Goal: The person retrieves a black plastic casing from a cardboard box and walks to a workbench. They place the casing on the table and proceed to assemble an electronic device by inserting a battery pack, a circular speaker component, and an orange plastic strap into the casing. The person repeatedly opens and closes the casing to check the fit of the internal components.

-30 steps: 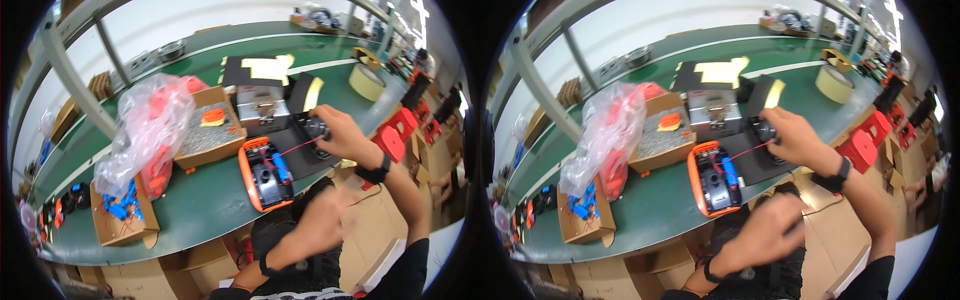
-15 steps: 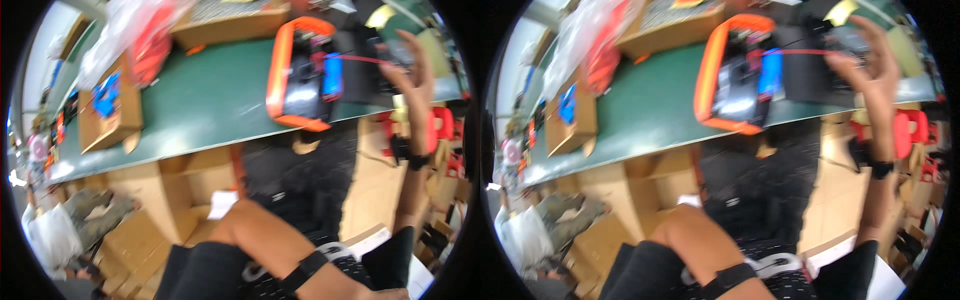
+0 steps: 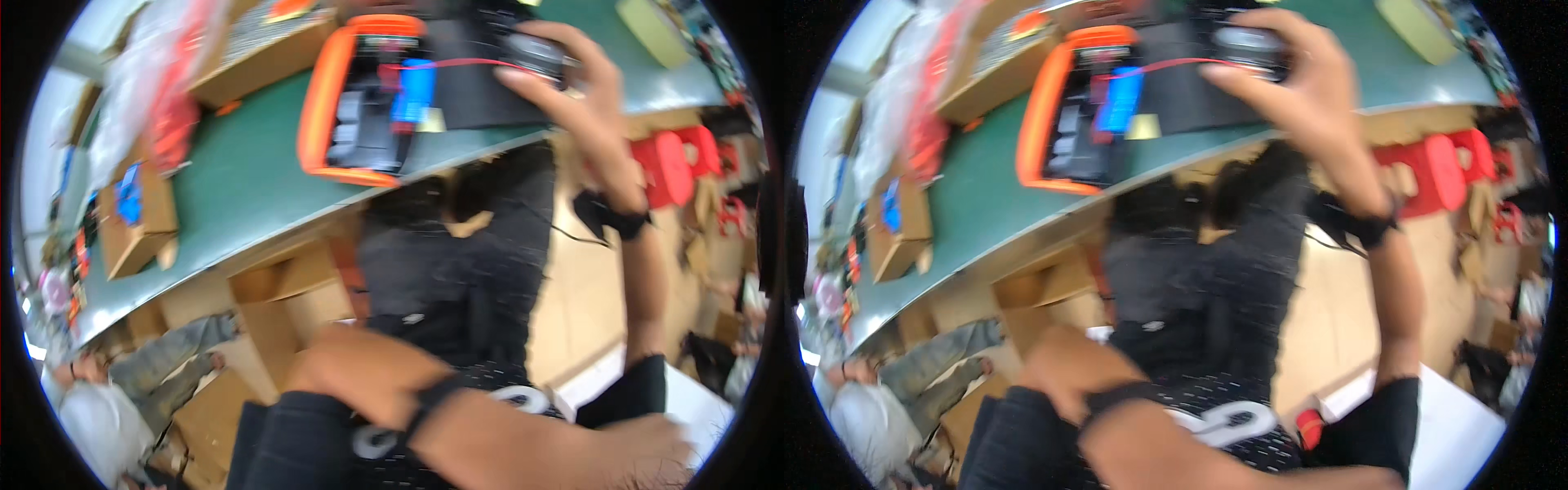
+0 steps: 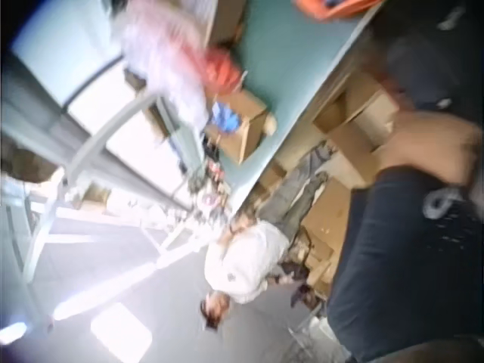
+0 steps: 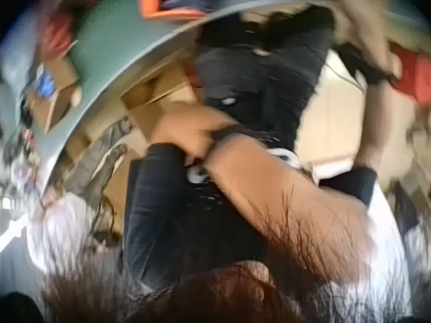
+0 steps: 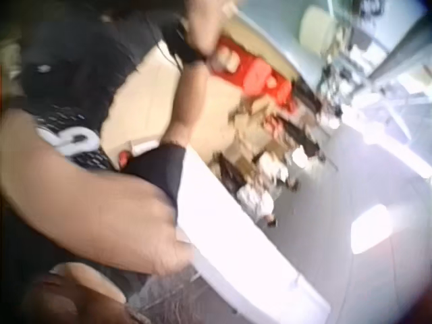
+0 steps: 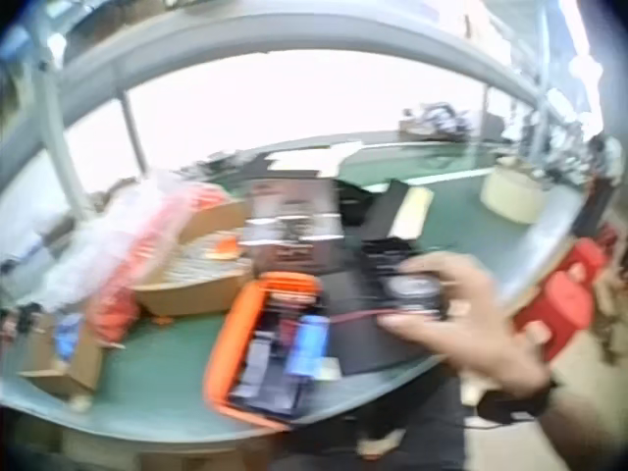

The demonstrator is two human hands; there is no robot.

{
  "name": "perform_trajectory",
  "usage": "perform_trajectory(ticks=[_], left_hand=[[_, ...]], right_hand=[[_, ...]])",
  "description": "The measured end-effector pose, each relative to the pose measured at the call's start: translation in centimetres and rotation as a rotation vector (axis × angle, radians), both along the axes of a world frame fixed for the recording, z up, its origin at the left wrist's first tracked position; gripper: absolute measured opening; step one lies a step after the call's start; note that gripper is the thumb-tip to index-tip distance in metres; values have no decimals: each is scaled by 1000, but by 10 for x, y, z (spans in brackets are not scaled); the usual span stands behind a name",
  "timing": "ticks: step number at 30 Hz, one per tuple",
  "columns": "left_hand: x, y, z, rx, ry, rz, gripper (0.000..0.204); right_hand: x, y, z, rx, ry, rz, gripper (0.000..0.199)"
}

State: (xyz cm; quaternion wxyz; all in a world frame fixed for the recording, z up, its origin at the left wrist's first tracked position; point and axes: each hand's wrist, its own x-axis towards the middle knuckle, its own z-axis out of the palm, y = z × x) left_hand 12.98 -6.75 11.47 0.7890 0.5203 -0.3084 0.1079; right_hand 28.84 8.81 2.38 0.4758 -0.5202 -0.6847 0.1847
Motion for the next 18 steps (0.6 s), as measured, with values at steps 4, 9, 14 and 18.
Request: perform_trajectory(ticks=[4, 9, 14, 18], left_hand=[[-56, 18, -30, 288, 605, 132, 29], [-168, 7, -143, 728, 1492, 966, 27], [-280, -81, -248, 1025, 1743, 756, 35], [-268, -100, -243, 979, 1756, 729, 33]], right_hand=[[-2, 1, 9, 114, -187, -75, 56], [0, 1, 17, 152, -45, 22, 56], [-5, -1, 27, 92, 87, 52, 58], [-14, -3, 35, 109, 115, 49, 59]])
